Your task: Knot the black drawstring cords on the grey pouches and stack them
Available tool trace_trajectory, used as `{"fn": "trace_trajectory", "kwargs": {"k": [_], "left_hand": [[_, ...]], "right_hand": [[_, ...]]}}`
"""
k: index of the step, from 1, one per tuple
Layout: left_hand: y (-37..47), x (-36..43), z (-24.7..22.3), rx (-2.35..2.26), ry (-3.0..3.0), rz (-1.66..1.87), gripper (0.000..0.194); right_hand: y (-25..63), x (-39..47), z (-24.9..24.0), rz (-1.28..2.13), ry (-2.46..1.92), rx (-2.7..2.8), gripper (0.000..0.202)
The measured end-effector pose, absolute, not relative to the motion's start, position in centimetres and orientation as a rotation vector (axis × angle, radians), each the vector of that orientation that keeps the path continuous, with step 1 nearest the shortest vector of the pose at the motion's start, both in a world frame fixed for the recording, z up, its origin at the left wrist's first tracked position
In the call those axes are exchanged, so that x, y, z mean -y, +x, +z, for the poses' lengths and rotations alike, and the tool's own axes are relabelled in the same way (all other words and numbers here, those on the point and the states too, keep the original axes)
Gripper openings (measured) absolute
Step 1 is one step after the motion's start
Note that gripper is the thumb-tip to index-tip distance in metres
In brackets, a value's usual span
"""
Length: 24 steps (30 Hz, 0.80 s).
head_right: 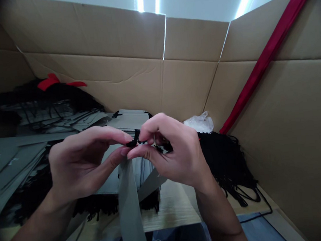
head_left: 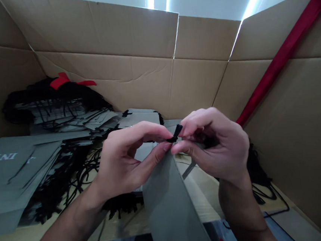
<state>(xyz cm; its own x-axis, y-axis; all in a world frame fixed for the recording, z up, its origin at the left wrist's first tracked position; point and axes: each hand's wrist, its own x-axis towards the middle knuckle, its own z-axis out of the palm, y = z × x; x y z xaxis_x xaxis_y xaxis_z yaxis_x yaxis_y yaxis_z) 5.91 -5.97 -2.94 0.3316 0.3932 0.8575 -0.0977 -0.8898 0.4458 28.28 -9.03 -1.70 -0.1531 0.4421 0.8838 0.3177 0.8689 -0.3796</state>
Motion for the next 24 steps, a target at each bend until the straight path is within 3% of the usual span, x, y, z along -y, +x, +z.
{"fn": "trace_trajectory", "kwargs": {"k": [2,11,19,24], "left_hand": [[5.7,6.0,-3.0,-0.303,2.225,1.592,0.032],[5.4,6.0,-2.6,-0.333,2.666,1.710,0.028],[4.3,7.6,-3.2,-0.505,2.981,1.716,0.029],[4.6,6.7,-2.7,-0.341,2.900,1.789,0.020]], "right_hand": [[28.3,9.5,-1.5,0.032,-0.580,1.842,0.026],[28.0,10.5,-1.5,-0.160,-0.708,1.889,0.026],[27.9,10.2,-1.2,-0.149,-0.729,1.945,0.019],[27.9,10.0,-1.2,-0.066,-0.679,1.950,0.023]]}}
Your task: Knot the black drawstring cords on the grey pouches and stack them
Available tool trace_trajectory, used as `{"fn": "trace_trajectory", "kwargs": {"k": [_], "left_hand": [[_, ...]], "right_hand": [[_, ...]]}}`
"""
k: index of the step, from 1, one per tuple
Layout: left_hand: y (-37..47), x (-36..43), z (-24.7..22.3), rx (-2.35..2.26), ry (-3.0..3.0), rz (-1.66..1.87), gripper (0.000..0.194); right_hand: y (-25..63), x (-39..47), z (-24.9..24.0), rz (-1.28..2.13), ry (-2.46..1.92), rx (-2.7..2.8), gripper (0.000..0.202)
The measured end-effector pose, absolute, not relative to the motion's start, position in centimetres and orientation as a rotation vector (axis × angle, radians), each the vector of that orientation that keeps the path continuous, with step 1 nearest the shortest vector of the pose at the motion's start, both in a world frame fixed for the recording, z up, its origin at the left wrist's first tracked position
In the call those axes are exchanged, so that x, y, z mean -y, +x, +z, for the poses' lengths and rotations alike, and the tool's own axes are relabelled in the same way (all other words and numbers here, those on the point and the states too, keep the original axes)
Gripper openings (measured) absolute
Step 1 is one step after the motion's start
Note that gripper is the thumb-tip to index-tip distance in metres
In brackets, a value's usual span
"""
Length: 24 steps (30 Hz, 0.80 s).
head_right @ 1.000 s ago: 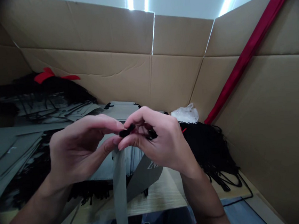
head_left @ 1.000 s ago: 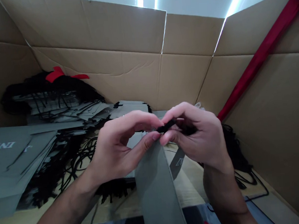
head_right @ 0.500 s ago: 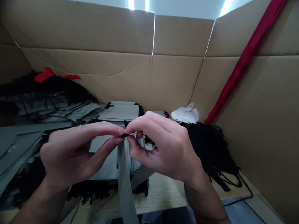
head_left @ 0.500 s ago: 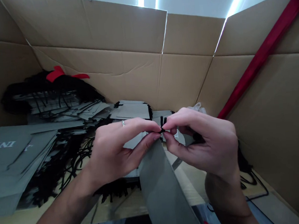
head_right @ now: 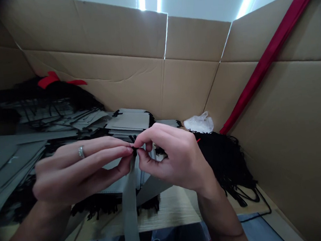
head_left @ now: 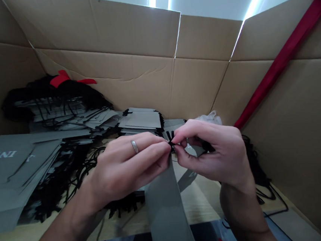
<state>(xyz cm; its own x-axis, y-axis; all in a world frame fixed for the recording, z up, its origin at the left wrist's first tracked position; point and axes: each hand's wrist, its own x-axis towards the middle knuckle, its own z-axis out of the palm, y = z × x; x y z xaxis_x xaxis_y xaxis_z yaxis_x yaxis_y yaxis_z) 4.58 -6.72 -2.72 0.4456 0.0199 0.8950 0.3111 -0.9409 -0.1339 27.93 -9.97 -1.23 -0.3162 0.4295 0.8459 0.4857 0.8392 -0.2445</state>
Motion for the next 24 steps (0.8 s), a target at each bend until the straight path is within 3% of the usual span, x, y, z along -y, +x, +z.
{"fn": "trace_trajectory", "kwargs": {"k": [9,18,24], "left_hand": [[5.1,5.1,-2.2,0.219,-2.781,-1.969,0.022],[4.7,6.5,-2.5,0.228,-2.263,-1.490,0.016],[5.0,6.3,-2.2,0.188,-2.423,-1.749,0.022]], "right_hand": [[27.6,9.3,-1.3,0.168,-0.525,1.844,0.026],[27.6,9.4,-1.5,-0.037,-0.615,1.866,0.025],[27.4,9.2,-1.4,0.058,-0.483,1.844,0.027]]}}
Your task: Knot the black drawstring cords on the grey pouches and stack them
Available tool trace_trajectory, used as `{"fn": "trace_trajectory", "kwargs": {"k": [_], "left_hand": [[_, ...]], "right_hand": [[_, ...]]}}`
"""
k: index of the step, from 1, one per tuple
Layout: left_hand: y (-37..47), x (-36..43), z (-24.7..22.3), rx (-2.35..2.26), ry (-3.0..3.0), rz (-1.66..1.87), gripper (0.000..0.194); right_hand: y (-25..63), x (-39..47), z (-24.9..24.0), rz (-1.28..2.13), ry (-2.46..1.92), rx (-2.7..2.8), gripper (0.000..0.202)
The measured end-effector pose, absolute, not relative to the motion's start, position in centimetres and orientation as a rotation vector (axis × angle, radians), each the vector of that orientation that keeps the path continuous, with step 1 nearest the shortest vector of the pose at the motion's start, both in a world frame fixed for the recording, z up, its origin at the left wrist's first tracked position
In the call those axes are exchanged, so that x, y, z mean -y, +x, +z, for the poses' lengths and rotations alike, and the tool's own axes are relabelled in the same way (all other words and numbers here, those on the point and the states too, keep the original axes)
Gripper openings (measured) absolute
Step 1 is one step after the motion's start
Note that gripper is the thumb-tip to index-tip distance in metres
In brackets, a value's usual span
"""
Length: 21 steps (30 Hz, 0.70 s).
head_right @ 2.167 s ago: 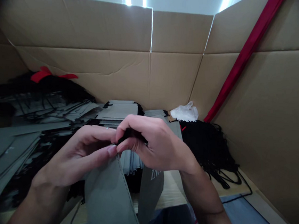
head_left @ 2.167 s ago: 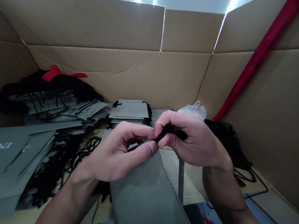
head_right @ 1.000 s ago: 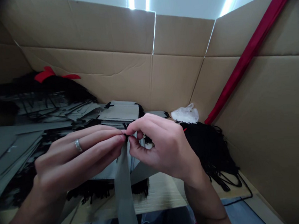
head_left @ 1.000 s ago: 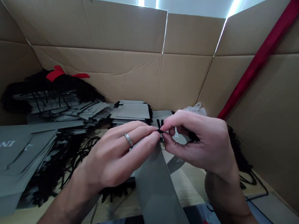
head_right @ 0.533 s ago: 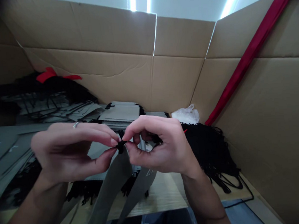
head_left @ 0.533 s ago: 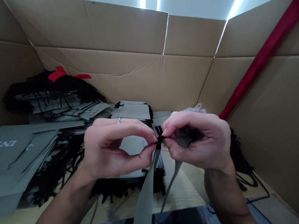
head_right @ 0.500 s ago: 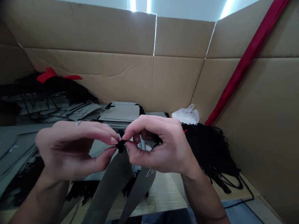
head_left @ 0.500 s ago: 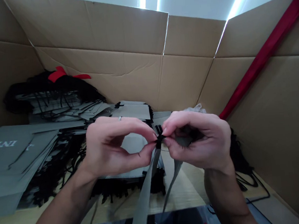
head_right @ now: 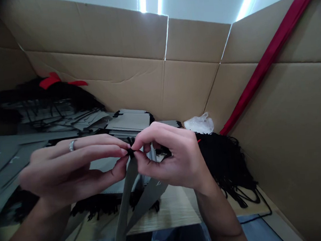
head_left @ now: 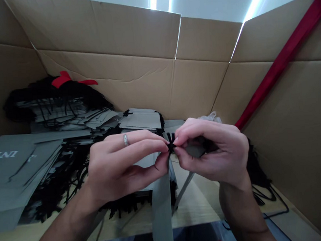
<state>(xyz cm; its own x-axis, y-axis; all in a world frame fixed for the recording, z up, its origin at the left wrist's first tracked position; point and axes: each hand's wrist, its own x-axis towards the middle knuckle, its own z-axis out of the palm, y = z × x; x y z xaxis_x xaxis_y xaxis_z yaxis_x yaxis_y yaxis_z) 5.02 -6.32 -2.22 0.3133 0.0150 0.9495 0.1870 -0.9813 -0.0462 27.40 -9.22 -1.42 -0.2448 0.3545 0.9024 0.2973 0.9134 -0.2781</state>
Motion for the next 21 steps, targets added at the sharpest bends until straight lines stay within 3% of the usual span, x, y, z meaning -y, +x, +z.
{"fn": "trace_trajectory", "kwargs": {"k": [5,17,21], "left_hand": [[5.7,5.5,-2.1,0.176,-2.646,-2.054,0.023],[6.3,4.1,-2.3,-0.158,-3.186,-2.393,0.017],[6.6,4.2,-2.5,0.006,-3.546,-2.503,0.020]], "right_hand": [[27.3,8.9,-1.4,0.143,-0.419,1.819,0.026],[26.8,8.3,-1.8,0.154,-0.313,1.723,0.026],[27.1,7.9,-1.7,0.069,-0.289,1.712,0.028]]}}
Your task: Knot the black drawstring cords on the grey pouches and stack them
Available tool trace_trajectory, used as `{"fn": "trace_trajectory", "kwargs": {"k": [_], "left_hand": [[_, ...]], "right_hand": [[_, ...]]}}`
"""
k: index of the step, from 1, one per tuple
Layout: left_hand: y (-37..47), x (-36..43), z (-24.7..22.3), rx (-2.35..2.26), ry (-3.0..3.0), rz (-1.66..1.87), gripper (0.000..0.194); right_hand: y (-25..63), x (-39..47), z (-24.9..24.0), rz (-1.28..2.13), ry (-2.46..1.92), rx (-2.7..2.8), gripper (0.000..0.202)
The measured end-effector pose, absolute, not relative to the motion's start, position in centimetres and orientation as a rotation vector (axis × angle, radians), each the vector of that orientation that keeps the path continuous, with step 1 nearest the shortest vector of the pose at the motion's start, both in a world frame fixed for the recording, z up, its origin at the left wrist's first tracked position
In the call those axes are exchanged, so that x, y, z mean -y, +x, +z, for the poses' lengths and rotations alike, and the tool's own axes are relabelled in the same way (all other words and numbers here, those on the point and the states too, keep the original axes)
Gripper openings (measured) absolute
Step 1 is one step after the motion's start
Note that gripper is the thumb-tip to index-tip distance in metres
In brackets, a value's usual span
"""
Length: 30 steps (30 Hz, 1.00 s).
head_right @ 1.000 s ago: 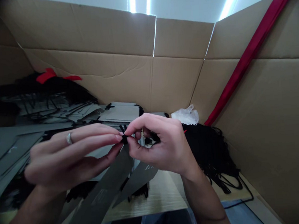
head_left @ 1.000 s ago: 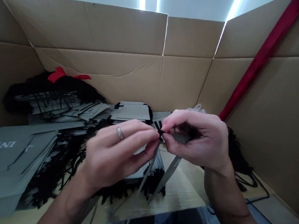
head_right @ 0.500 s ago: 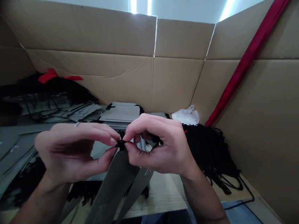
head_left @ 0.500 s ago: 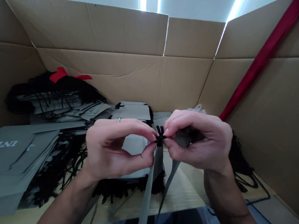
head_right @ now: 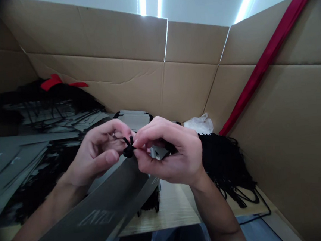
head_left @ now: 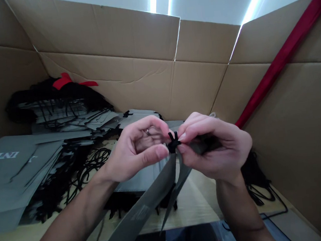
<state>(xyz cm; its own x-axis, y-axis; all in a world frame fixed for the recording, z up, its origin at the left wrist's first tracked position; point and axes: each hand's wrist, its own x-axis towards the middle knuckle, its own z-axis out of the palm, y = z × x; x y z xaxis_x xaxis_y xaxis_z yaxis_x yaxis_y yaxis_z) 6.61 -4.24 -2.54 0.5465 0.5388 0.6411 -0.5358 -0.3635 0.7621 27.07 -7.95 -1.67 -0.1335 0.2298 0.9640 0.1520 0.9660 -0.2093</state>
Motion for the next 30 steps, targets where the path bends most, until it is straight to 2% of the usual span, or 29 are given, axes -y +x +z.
{"fn": "trace_trajectory", "kwargs": {"k": [6,13,17,22,30], "left_hand": [[6.6,4.4,-2.7,-0.147,1.474,1.135,0.016],[6.2,4.9,-1.9,-0.283,1.519,1.180,0.020],[6.4,5.0,-1.5,-0.208,1.661,1.208,0.022],[6.6,5.0,-1.4,-0.263,1.742,1.265,0.020],[6.3,4.2,-2.0,-0.279,1.619,1.134,0.025]], "right_hand": [[27.6,8.1,-1.3,0.001,-0.315,1.788,0.027],[28.0,9.4,-1.3,0.349,-0.484,1.782,0.018],[27.8,9.7,-1.0,0.483,-0.542,1.760,0.027],[27.8,9.5,-0.9,0.485,-0.550,1.792,0.027],[28.1,9.1,-1.3,0.401,-0.513,1.796,0.026]]}}
